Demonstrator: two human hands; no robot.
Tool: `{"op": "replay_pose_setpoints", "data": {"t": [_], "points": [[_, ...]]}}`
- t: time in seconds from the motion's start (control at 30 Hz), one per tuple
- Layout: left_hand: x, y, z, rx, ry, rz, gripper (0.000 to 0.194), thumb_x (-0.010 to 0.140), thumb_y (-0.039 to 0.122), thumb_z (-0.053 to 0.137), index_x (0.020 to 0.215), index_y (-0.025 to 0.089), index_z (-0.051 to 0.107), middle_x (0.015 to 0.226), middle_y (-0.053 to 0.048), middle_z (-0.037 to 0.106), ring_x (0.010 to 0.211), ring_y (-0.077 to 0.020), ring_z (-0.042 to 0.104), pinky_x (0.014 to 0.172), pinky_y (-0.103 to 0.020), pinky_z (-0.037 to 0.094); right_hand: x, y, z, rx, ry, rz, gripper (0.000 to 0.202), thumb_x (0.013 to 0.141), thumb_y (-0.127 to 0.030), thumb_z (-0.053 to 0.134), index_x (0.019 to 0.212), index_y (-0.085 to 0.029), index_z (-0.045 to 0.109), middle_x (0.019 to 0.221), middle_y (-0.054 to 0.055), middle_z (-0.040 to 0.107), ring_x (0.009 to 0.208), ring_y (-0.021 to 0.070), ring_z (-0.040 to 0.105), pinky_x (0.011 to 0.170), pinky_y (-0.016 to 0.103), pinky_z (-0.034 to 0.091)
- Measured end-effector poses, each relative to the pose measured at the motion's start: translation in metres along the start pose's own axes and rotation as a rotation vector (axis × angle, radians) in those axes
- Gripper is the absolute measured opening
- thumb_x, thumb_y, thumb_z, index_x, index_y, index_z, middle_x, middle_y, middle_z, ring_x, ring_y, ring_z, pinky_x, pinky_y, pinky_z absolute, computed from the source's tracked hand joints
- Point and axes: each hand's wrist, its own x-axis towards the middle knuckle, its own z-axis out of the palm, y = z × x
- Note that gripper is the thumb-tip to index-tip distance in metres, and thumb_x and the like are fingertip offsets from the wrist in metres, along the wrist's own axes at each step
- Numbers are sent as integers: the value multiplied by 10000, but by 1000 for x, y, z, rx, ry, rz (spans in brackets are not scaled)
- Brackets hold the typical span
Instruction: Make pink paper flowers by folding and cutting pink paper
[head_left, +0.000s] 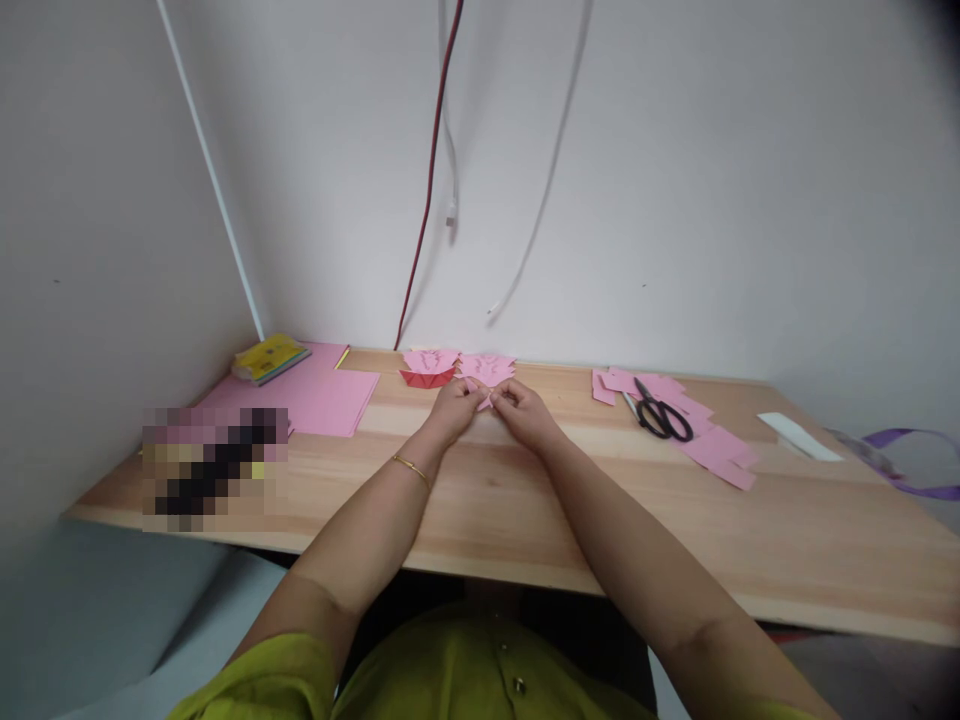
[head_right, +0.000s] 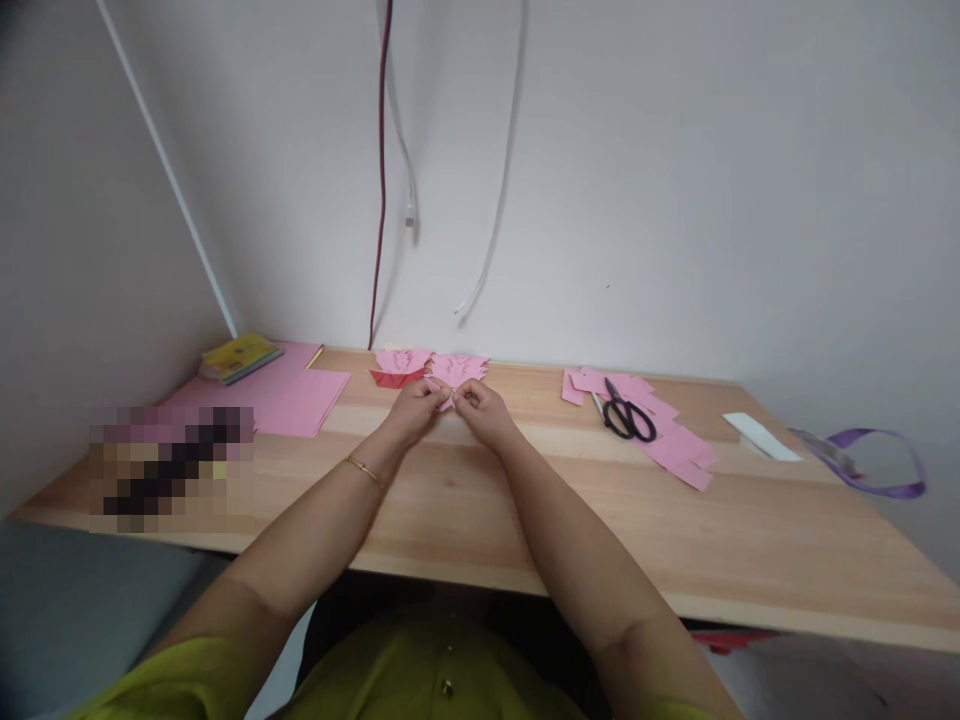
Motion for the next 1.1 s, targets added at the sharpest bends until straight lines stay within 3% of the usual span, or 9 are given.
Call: {"op": "replay_pose_setpoints", "data": {"t": [0.3, 0.6, 0.8, 1.1], "points": [[-2, 1, 1, 25, -9, -17, 208, 692, 301, 649, 582, 154, 553, 563, 23, 494, 561, -100, 420, 562, -244, 317, 1, 2, 1, 28, -15, 40, 188, 784, -365, 530, 709, -194, 509, 641, -19, 550, 625, 125, 493, 644, 257, 405], [-5, 6, -1, 82, -22, 38, 190, 688, 284, 647, 582, 155, 556, 563, 20, 492, 582, -110, 432, 569, -243, 322, 1, 7, 1, -56, -6, -18, 164, 786, -340, 521, 713, -193, 521, 655, -19, 542, 620, 126, 459, 612, 246, 371], [-1, -1, 0, -6, -30, 11, 197, 674, 292, 661, 590, 154, 548, 580, 24, 496, 573, -98, 428, 572, -237, 323, 0, 5, 1, -57, -11, -35, 165, 796, -340, 518, 711, -199, 506, 652, -24, 530, 617, 127, 453, 611, 245, 364], [2, -10, 0, -191, -108, -88, 244, 669, 327, 682, 582, 149, 539, 577, 13, 524, 555, -95, 456, 585, -243, 352, 1, 3, 3, 110, -27, 92, 175, 785, -367, 519, 746, -199, 492, 629, -34, 537, 615, 121, 502, 631, 249, 393]]}}
